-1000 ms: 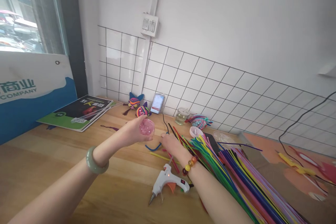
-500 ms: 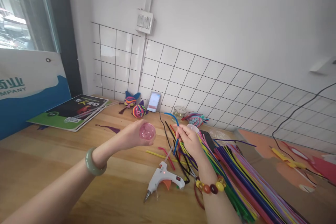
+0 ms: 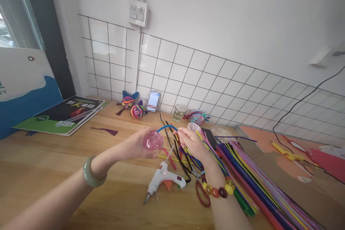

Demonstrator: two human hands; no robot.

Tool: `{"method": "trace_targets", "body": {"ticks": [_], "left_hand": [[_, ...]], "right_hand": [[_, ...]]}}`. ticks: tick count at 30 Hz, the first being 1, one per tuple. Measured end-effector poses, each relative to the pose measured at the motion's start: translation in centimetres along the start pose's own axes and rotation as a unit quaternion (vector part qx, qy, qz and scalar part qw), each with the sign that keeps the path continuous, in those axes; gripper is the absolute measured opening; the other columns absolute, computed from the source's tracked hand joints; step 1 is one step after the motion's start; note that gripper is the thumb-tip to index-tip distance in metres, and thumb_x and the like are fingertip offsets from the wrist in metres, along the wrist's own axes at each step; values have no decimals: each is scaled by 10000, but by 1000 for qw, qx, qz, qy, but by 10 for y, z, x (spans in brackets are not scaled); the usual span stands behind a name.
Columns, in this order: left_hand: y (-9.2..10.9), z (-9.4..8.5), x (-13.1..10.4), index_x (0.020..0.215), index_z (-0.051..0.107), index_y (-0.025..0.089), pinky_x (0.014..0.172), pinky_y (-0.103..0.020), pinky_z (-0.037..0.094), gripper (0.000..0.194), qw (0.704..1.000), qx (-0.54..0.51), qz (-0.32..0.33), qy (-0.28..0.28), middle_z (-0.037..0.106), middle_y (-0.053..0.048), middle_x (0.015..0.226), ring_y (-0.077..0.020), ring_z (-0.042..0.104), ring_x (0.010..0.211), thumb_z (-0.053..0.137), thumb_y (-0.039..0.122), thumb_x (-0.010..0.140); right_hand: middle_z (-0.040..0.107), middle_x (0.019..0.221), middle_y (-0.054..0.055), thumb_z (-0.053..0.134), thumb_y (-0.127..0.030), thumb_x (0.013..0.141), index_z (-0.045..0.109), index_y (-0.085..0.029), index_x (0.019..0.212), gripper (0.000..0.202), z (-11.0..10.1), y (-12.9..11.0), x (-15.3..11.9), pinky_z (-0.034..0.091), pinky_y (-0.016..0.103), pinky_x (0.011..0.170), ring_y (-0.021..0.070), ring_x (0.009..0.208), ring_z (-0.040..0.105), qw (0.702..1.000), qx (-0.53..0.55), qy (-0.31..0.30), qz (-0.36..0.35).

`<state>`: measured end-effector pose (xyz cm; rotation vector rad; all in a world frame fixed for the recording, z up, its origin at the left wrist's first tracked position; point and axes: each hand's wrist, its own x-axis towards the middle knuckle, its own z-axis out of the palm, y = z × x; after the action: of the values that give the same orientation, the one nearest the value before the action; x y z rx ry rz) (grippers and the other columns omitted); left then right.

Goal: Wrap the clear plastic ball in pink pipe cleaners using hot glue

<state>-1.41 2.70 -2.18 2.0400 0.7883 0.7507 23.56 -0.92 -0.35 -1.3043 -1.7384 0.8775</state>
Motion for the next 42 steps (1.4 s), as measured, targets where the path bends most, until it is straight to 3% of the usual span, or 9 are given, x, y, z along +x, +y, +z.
{"method": "trace_targets", "body": {"ticks": [6, 15, 17, 20, 24, 28, 32, 38, 42], "left_hand": [[7, 1, -4, 1332, 364, 215, 871, -395, 526, 847, 999, -18, -19, -28, 653, -116, 1191, -278, 652, 1048, 825, 348, 633], [28, 1, -6, 1185, 425, 230, 785, -324, 512, 633, 997, -21, 3, -68, 671, -53, 1073, -215, 645, 918, 783, 302, 667], [32, 1, -6, 1156, 442, 230, 781, -322, 508, 602, 997, -16, -4, -74, 674, -50, 1060, -218, 643, 918, 778, 295, 661], [32, 1, -5, 1090, 501, 222, 772, -332, 505, 523, 997, 29, -5, -72, 662, -59, 1043, -232, 631, 914, 772, 332, 657], [25, 2, -4, 1049, 550, 219, 801, -367, 490, 490, 994, 93, 4, -56, 632, -69, 1035, -249, 608, 915, 776, 377, 645], [22, 3, -5, 1066, 554, 212, 791, -358, 489, 505, 994, 78, -4, -77, 621, -60, 1011, -241, 605, 895, 781, 390, 652], [24, 3, -6, 1062, 562, 207, 808, -372, 487, 507, 994, 77, -10, -81, 622, -69, 1031, -258, 605, 931, 790, 391, 649], [21, 4, -6, 1165, 566, 225, 867, -392, 486, 584, 994, 76, 0, -80, 621, -89, 1117, -273, 608, 1000, 790, 426, 664], [22, 5, -7, 1166, 578, 214, 874, -399, 491, 597, 993, 81, -5, -82, 627, -100, 1115, -283, 613, 1008, 796, 435, 657]], "right_hand": [[330, 579, -69, 418, -528, 947, 658, -171, 999, 433, -1, -1, -2, 292, 235, 473, 103, 488, 350, 1000, -16, 0, 9], [307, 554, -75, 418, -456, 963, 675, -194, 976, 367, -5, -8, -6, 235, 243, 476, 112, 479, 315, 998, -64, -2, 11], [326, 547, -70, 412, -429, 969, 685, -205, 970, 353, -6, -11, -6, 256, 249, 496, 122, 491, 342, 994, -112, 5, 4], [467, 593, -36, 408, -388, 971, 700, -215, 958, 339, -7, -14, -6, 342, 261, 561, 151, 578, 461, 984, -178, 19, -14], [626, 712, 6, 410, -386, 974, 703, -219, 953, 338, -4, -17, -7, 419, 280, 644, 186, 711, 574, 977, -212, 19, -31], [706, 819, 25, 415, -379, 978, 700, -223, 942, 327, 0, -20, -8, 451, 295, 717, 203, 803, 631, 972, -228, 19, -45], [739, 914, 37, 417, -366, 984, 700, -224, 946, 318, 2, -22, -10, 463, 310, 787, 211, 874, 657, 971, -232, 24, -53], [718, 767, 31, 412, -364, 993, 707, -232, 996, 323, 3, -24, -10, 475, 325, 844, 231, 921, 678, 968, -242, 34, -59], [738, 795, 42, 422, -338, 993, 712, -226, 1049, 316, 5, -27, -11, 480, 331, 878, 235, 953, 687, 965, -251, 46, -61]]}}
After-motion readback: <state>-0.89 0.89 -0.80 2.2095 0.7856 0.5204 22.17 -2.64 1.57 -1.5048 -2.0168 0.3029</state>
